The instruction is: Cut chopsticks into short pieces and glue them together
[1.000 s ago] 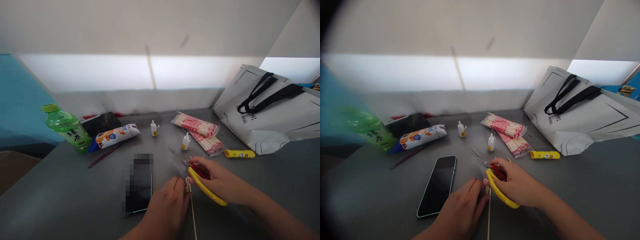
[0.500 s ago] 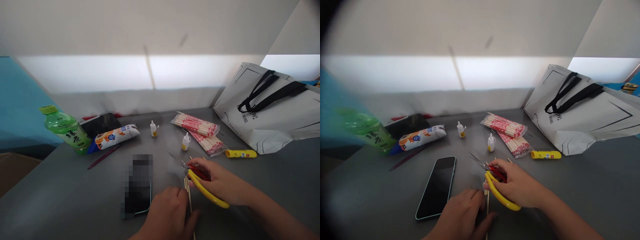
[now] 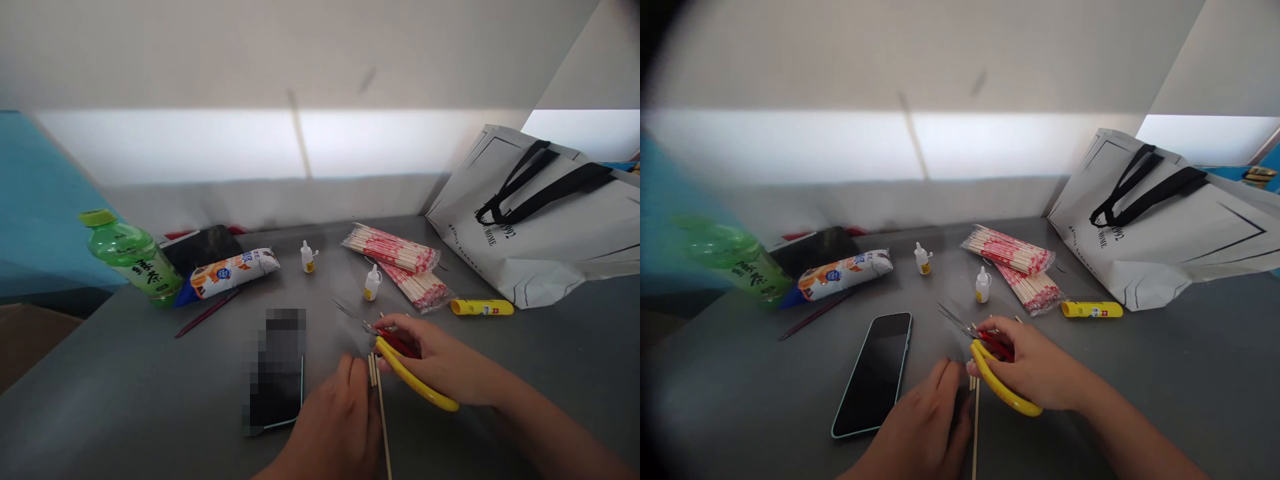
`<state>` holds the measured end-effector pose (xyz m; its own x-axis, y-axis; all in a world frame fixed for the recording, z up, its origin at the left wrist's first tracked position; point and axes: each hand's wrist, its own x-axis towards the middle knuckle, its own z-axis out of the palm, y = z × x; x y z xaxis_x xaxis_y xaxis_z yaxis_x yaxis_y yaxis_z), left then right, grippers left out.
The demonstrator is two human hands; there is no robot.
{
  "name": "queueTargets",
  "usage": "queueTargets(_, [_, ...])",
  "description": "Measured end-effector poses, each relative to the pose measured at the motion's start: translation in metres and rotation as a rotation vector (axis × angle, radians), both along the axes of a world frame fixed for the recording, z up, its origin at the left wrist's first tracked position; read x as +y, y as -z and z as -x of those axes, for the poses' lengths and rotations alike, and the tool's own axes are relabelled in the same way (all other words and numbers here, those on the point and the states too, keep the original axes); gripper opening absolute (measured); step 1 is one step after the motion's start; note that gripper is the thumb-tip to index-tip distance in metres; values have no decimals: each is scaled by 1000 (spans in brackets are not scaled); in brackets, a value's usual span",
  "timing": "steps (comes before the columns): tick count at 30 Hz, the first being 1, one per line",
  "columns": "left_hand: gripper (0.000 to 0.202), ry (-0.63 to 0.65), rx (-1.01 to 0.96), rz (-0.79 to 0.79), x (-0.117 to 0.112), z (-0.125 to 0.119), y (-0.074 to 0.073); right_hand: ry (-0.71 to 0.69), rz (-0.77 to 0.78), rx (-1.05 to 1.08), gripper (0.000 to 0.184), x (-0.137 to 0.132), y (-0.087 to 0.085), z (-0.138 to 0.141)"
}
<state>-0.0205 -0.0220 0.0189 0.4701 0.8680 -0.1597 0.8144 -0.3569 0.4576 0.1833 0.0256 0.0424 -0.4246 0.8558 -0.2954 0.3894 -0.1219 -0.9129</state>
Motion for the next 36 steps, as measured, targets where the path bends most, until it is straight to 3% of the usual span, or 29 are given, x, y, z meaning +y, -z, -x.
queueTargets(8, [24,21,43,2,2,0,2,16,-36,36,50,2,7,-1])
queueTargets(24, [25,-33,81,7,7,-1,7,-25,16,27,51,2,-4,3])
queueTargets(36, [21,-34,10,-22,0,-1,5,6,38,123,49,5,4,-1])
